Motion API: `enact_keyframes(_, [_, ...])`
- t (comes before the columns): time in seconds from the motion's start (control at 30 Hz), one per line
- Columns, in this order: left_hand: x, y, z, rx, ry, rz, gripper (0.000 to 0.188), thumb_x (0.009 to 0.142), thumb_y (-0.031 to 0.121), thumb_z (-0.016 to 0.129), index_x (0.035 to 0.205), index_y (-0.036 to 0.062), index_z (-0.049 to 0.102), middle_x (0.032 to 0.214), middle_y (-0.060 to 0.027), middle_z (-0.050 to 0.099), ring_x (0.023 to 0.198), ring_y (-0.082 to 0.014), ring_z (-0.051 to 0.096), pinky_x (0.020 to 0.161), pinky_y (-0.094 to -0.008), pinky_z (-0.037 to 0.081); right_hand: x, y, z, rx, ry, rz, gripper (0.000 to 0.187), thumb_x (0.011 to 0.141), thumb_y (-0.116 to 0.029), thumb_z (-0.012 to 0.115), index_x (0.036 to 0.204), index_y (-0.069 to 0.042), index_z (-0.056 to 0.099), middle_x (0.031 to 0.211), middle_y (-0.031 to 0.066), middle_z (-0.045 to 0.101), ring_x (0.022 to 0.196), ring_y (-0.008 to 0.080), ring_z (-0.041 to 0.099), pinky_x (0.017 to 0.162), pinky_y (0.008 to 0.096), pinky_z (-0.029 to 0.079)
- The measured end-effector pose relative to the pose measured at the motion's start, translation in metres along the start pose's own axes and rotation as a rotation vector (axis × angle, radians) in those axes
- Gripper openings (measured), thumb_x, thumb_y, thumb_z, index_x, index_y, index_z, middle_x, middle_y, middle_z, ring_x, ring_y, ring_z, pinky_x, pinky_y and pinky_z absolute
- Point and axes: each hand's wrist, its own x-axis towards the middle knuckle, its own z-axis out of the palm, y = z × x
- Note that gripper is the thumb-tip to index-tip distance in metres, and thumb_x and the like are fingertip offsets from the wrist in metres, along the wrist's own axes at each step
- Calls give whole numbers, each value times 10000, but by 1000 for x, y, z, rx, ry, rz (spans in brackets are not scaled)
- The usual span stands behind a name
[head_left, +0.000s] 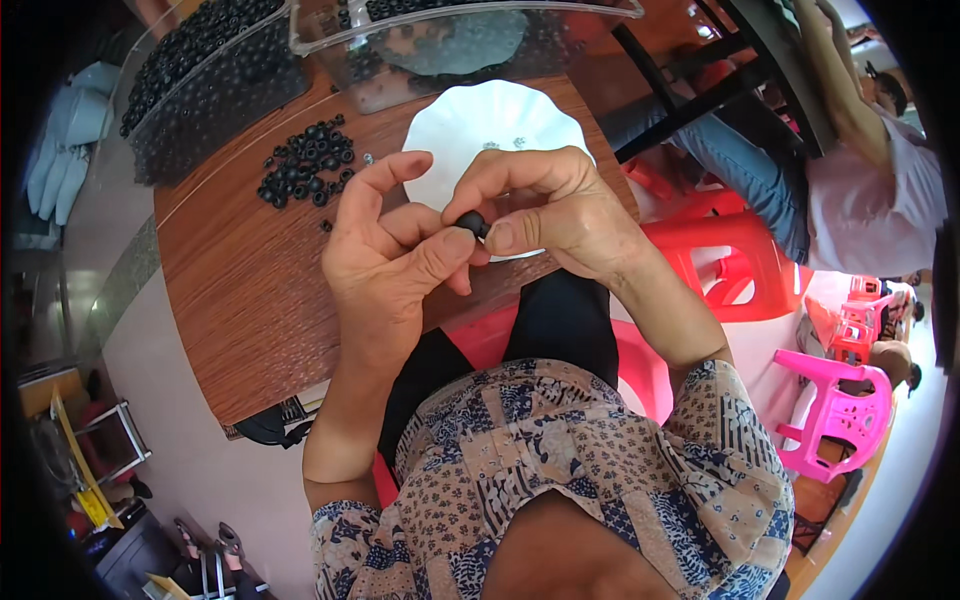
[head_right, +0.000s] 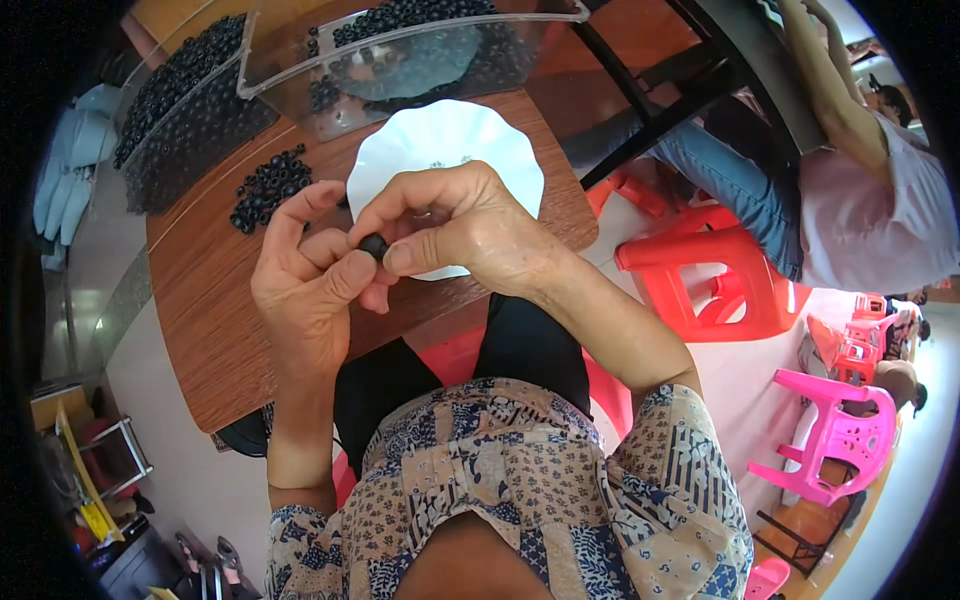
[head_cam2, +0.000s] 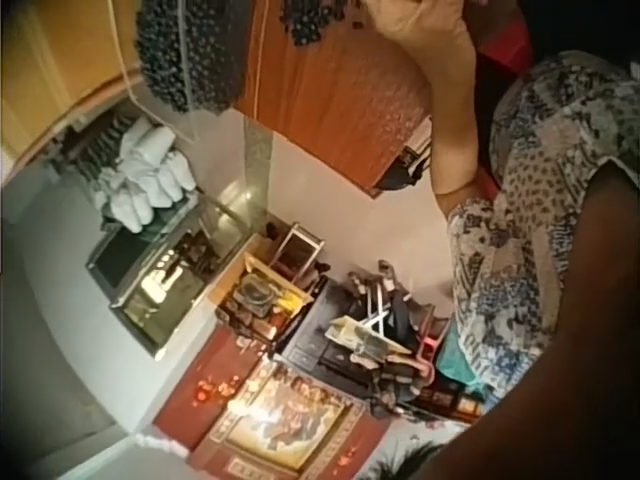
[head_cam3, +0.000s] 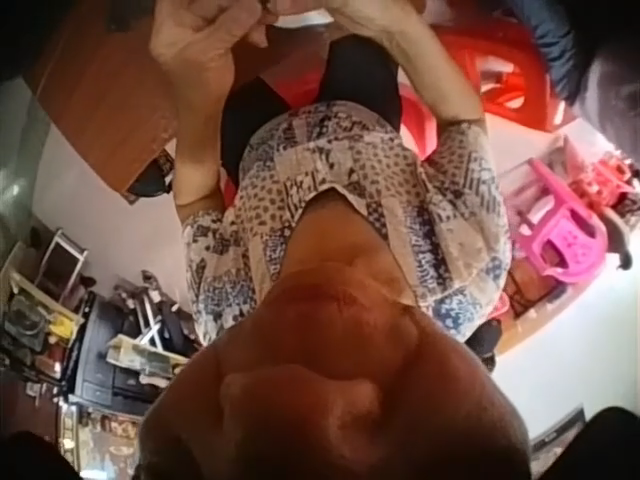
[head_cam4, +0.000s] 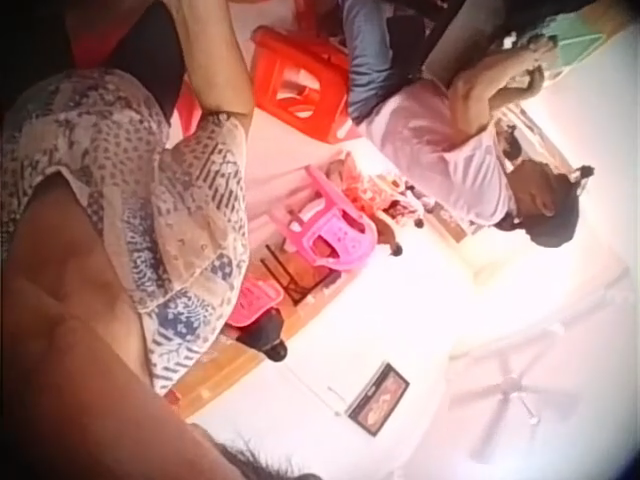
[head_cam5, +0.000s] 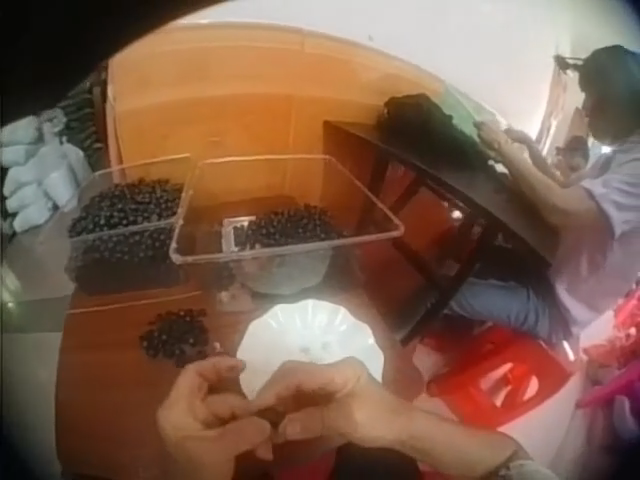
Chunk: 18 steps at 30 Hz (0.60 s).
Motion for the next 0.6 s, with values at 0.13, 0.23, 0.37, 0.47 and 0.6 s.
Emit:
enact_keyframes(0.13, [-4,-1,11,-41,-77,4,471,821,57,623,1191,-91,370,744,-150,618,575,-159,579,535,-227,478,-18,-1,4,184,66,-65,241,726,61,622,964,26,622,839,61,614,765,125,577,698,239,471])
enact_keyframes(0.23, [-5,-2,15,-11,-114,-10,447,843,75,595,1186,-105,373,746,-164,616,568,-167,569,542,-239,475,-29,5,-5,368,93,-45,234,754,23,608,986,46,593,840,89,624,733,136,573,669,236,457])
enact_keyframes(0.37, [-9,-2,24,19,-98,-35,412,852,69,578,1163,-121,386,745,-165,614,586,-166,571,550,-240,472,-40,8,-11,465,74,8,328,756,-118,665,1011,60,560,827,133,610,669,161,562,609,250,456])
enact_keyframes(0.47, [-3,-5,28,34,-127,-67,410,857,66,568,1163,-127,376,751,-170,614,592,-167,571,557,-235,470,-38,18,-17,542,83,7,294,752,-109,665,975,57,569,798,140,613,623,166,556,564,243,440])
enact_keyframes(0.6, [-8,1,30,70,-98,-46,360,854,41,565,1155,-96,424,761,-144,620,616,-151,581,559,-225,467,-38,14,-10,557,92,3,278,727,-105,677,939,48,581,801,142,613,615,180,562,552,250,440])
